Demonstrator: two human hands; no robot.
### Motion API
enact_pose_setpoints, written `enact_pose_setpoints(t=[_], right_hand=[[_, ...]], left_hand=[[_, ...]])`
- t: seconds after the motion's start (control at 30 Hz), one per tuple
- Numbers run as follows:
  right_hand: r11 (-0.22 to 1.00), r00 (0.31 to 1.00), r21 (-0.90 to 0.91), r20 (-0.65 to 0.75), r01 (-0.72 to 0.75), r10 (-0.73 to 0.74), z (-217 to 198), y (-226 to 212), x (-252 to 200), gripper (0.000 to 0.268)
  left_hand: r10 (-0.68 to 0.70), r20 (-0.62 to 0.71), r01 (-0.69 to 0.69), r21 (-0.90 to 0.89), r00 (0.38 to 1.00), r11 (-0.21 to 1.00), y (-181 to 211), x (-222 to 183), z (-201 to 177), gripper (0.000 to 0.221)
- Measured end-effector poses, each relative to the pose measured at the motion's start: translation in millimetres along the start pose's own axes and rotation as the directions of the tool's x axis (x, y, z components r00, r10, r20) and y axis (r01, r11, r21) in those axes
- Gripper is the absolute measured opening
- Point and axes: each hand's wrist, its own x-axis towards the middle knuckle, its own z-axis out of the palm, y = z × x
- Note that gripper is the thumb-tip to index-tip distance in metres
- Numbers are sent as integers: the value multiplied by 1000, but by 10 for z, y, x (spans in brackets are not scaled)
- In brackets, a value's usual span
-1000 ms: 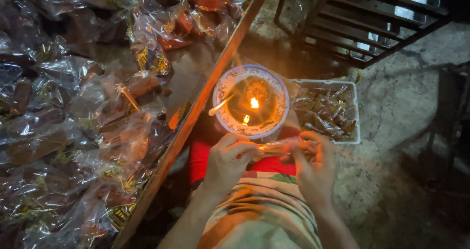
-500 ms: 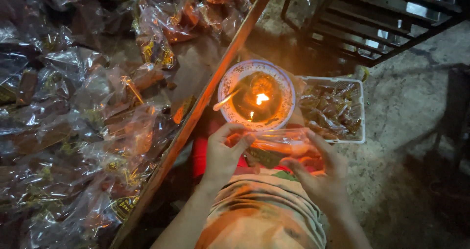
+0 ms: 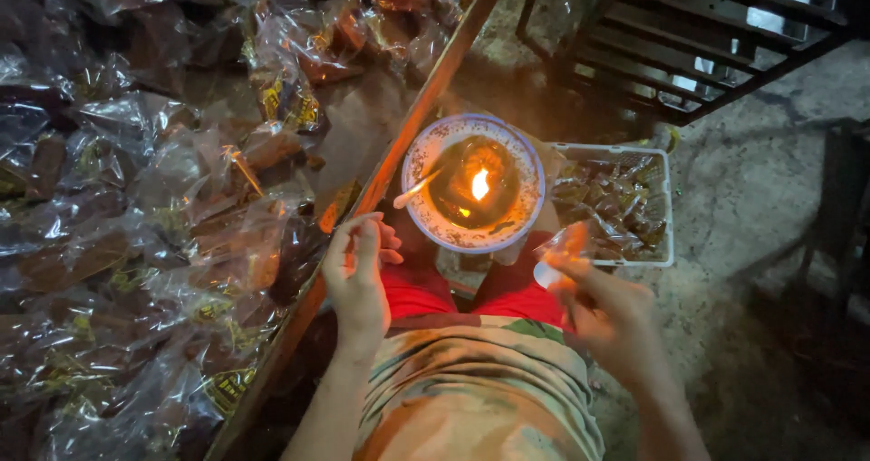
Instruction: Sealing plastic bags containing food items by melting the edges over a candle flame.
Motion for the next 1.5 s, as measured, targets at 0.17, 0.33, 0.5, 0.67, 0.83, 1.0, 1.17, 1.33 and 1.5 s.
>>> enact_pose_setpoints(t=[0.17, 0.33, 0.5, 0.67, 0.83, 1.0, 1.17, 1.33, 1.5], right_hand=[[990, 996, -119, 57, 75, -69, 57, 173, -112, 40], [970, 949, 19, 204, 241, -239, 101, -36, -31, 40], [956, 949, 7, 115, 294, -293, 101, 71, 4, 27], [947, 947, 152, -112, -282, 300, 187, -227, 83, 23], [977, 974, 211, -226, 18, 31, 346, -160, 96, 12], [992, 970, 84, -219, -91, 108, 553, 12, 48, 18], [891, 937, 311, -11, -330, 350, 579, 95, 32, 32], [90, 689, 843, 367, -530, 625, 630, -68, 126, 35], [101, 683, 836, 363, -539, 634, 764, -72, 146, 33]], left_hand=[[74, 77, -84, 144, 994, 986, 109, -162, -17, 22], [-40, 781, -423, 380, 623, 823, 279, -383, 138, 78], [-271, 712, -130, 454, 648, 881, 68, -258, 214, 47], [-215, 623, -156, 485, 752, 861, -98, -273, 248, 23], [-54, 425, -129, 390, 904, 912, -191, -259, 232, 16], [165, 494, -422, 471, 854, 775, -88, -292, 216, 13], [397, 475, -597, 409, 785, 690, -419, -178, 150, 14], [675, 561, -870, 404, 479, 282, -288, -487, 398, 29], [650, 607, -880, 416, 457, 230, -716, -450, 369, 34]])
